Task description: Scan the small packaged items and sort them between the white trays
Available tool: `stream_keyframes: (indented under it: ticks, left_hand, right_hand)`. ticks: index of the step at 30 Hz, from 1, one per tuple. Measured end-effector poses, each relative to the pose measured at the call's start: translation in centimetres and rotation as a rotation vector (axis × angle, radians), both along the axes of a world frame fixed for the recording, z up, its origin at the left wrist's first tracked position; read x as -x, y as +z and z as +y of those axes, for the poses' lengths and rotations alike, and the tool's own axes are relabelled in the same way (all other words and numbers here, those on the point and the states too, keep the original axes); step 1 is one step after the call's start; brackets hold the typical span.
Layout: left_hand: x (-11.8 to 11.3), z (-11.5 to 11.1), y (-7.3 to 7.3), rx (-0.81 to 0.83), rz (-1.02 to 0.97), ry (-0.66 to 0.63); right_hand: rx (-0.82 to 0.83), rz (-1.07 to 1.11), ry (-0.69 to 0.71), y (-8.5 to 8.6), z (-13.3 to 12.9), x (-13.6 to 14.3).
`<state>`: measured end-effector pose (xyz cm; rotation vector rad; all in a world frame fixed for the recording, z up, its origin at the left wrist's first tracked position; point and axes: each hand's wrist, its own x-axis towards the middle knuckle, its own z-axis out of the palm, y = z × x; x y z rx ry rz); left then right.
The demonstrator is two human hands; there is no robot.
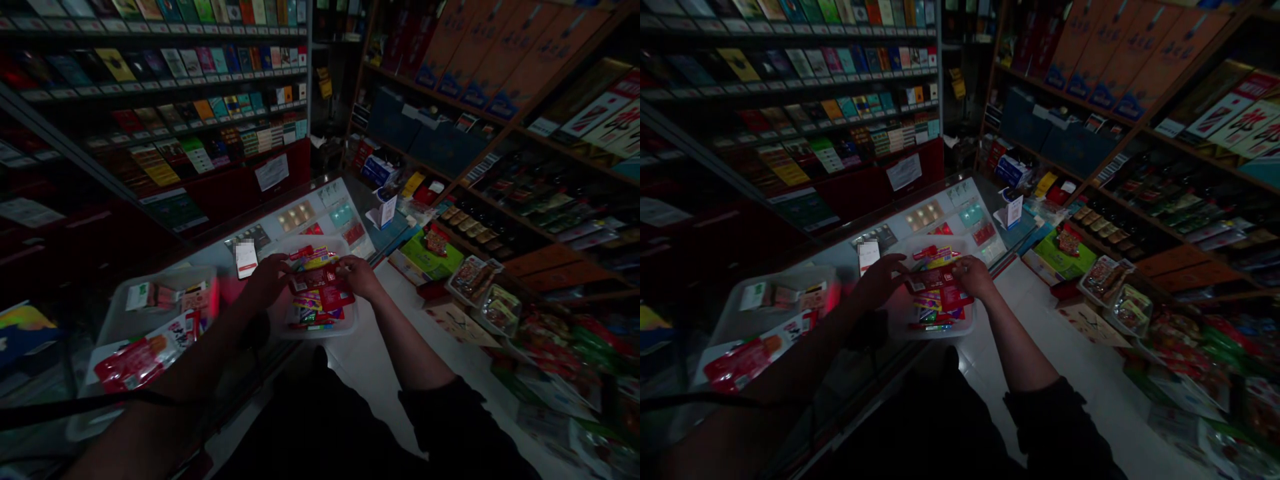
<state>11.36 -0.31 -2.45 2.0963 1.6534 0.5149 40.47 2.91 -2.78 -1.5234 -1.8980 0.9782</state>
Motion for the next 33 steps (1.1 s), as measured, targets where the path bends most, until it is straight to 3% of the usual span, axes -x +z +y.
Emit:
stream_keyframes:
  ticks: [11,16,33]
  left_hand:
    - [7.3,-2.9,1.7,-0.150,0.033,-0.107]
    - [10.2,-3.8,1.4,-0.225,0.104,-0.117]
    - [13.6,-5.6,-0.7,-0.231,0.119,-0.064]
  right_hand:
    - [-0.138,-0.148,0.047,0.9,-4.2,7.0]
    - [-0.177,-0.193,0.062,0.8,-5.7,10.3]
    - [-0.225,-0.195,-0.054,-1.0,-8.0,14.6]
